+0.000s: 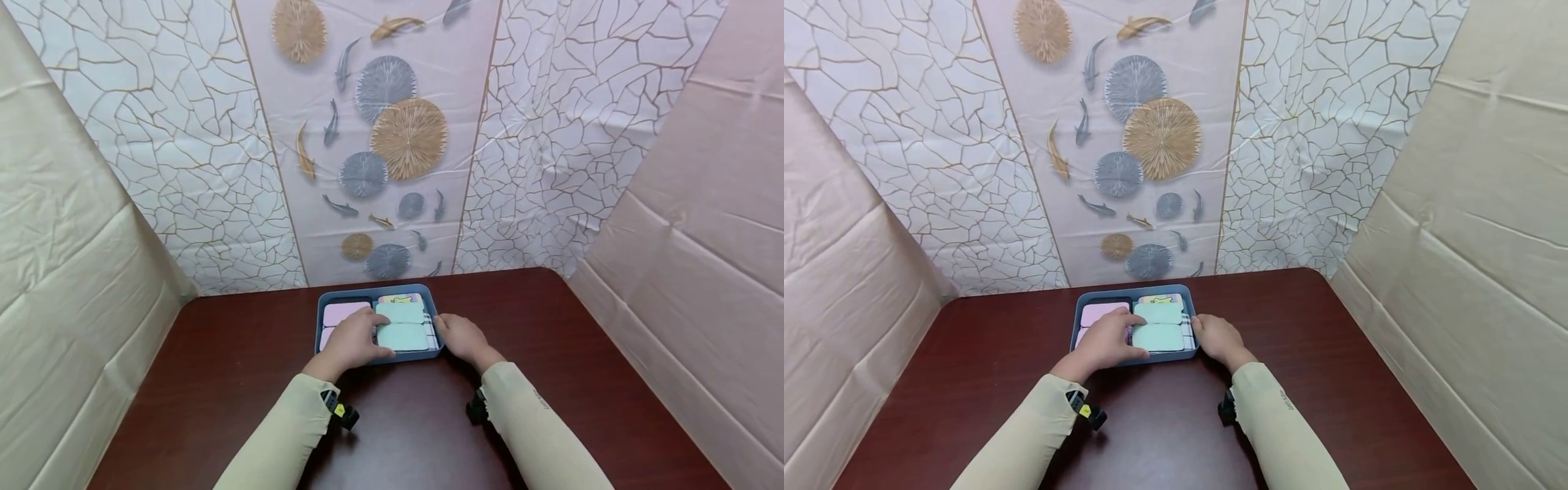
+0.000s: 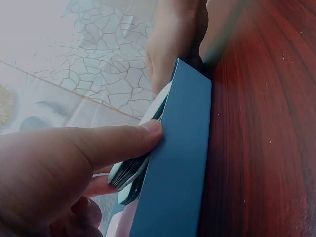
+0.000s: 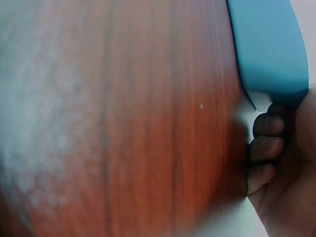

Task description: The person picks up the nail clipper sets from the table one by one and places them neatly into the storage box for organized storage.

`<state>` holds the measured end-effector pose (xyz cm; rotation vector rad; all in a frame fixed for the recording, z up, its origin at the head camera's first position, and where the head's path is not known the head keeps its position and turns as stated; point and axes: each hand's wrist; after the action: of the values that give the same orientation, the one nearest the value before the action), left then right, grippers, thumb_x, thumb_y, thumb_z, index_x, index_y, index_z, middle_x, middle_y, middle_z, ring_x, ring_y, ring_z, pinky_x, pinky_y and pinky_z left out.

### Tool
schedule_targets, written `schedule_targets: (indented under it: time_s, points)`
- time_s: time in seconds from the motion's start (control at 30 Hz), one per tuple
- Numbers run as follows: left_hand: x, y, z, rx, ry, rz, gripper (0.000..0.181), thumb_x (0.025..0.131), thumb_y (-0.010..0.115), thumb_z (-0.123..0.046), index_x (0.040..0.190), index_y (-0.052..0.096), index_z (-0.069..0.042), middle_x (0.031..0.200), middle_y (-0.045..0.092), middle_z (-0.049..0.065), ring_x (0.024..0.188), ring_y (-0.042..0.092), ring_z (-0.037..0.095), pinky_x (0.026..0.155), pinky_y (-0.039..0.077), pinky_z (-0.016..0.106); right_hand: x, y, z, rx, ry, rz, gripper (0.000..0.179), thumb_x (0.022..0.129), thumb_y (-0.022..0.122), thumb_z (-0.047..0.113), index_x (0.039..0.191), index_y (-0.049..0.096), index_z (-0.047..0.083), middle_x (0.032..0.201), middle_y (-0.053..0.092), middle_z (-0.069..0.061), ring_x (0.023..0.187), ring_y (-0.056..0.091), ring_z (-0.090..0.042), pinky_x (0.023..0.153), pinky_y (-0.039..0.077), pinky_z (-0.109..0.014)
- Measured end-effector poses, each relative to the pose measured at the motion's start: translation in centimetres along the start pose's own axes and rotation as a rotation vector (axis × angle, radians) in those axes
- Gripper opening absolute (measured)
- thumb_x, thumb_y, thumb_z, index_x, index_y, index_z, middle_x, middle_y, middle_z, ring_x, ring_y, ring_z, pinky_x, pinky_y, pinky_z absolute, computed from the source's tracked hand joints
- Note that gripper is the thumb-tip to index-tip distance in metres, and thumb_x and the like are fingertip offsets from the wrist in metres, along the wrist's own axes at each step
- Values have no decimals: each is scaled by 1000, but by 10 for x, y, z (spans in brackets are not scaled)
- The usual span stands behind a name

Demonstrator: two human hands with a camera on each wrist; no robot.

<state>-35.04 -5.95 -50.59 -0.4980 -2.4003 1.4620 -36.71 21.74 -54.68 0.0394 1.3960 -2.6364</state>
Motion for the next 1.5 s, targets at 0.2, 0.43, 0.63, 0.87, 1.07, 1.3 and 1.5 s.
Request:
schedule_targets:
  time_s: [0.2,0.43,0.63,0.87,1.07,1.3,1.5]
  points:
    - [0,-1,6,3,13,36,68,85,97,-47,139,76,-13,133,70,8,113,65,21,102,55,46,-1,2,2,-13,-20,-9,47,120,41,39,140,70,7,135,72,-13,122,67,-32,103,52,-57]
    - [0,0,8,7,29,56,67,89,93,-48,144,73,-14,146,66,11,129,64,26,108,54,48,-2,1,2,-18,-29,-15,49,121,40,39,144,68,6,139,71,-14,127,67,-35,107,51,-59]
    - [-1,1,6,24,29,66,64,93,89,-49,145,73,-16,144,66,10,127,66,25,106,55,48,-2,0,2,-12,-24,-21,51,120,39,39,150,65,5,146,68,-16,133,64,-37,112,49,-61]
    - [-6,6,4,48,31,78,61,98,85,-49,151,69,-22,143,65,10,117,68,24,102,57,49,-1,1,1,-13,-12,-7,51,120,39,40,146,67,6,142,69,-15,129,66,-36,109,50,-60]
    - [-8,11,-3,123,63,73,56,104,76,-48,156,64,-31,133,61,8,90,64,18,85,58,43,-3,-1,-1,2,-22,15,57,120,37,41,157,57,2,156,60,-20,142,57,-42,117,44,-62]
    - [-9,11,-18,159,15,91,56,105,73,-45,159,61,-33,130,59,8,82,58,16,80,55,38,-5,-5,-1,6,-15,19,54,121,37,40,153,61,4,148,65,-17,135,62,-39,112,48,-60]
    - [-13,15,-25,145,-34,92,57,103,75,-39,158,63,-32,132,58,9,85,58,18,82,55,41,-11,1,-2,17,-36,18,53,121,36,40,147,64,3,140,67,-20,131,63,-40,110,48,-60]
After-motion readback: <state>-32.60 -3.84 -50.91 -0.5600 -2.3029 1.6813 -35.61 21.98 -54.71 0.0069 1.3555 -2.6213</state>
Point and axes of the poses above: each hand's wrist, its own x-axis towards the middle knuckle, its own y-axis out of the palm, z = x × y
